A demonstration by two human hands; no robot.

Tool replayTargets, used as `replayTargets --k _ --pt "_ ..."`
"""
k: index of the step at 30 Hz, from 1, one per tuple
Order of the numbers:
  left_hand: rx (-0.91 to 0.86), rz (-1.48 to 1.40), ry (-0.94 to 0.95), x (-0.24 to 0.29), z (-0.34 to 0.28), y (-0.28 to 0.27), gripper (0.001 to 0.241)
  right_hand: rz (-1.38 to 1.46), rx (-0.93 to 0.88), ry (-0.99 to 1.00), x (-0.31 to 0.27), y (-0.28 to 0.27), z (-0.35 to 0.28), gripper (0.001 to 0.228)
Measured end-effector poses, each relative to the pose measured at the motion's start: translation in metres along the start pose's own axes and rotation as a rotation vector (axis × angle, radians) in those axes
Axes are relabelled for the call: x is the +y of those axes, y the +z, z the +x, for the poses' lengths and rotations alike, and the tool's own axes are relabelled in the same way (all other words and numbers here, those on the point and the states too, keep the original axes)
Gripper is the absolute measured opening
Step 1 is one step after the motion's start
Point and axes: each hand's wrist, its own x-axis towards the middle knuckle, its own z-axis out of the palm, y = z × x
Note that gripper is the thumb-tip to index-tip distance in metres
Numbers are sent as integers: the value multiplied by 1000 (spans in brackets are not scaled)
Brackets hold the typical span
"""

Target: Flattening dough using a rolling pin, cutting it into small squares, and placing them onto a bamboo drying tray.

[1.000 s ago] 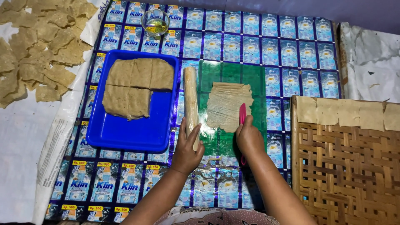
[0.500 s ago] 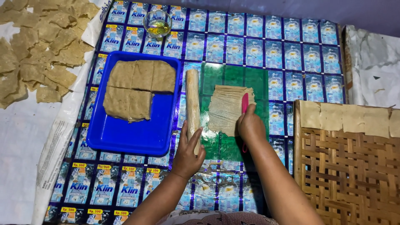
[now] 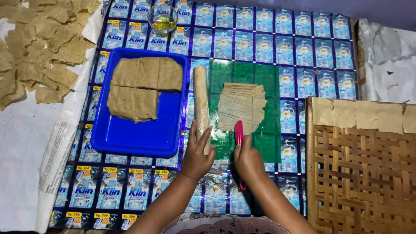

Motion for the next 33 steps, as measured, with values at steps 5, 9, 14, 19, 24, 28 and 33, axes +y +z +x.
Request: replayTargets --k 5,9,14,19,24,28,33 --pt "20 -6 24 1 0 -1 62 -27 -53 2 -7 7 -4 27" --pt "29 -15 35 2 0 -2 61 -59 -83 15 -9 11 -3 27" --pt "19 -16 32 2 1 -4 60 -72 -76 25 -15 8 2 27" --pt "21 -10 43 1 2 -4 61 -87 -106 58 -18 6 12 27" --pt "3 -18 28 3 2 -5 62 -113 -83 51 -21 5 28 27" --pt "-2 -21 13 1 1 -4 62 -139 -98 80 -24 5 40 28" --pt "7 -13 26 -1 0 -2 60 -119 -44 47 -22 8 55 29"
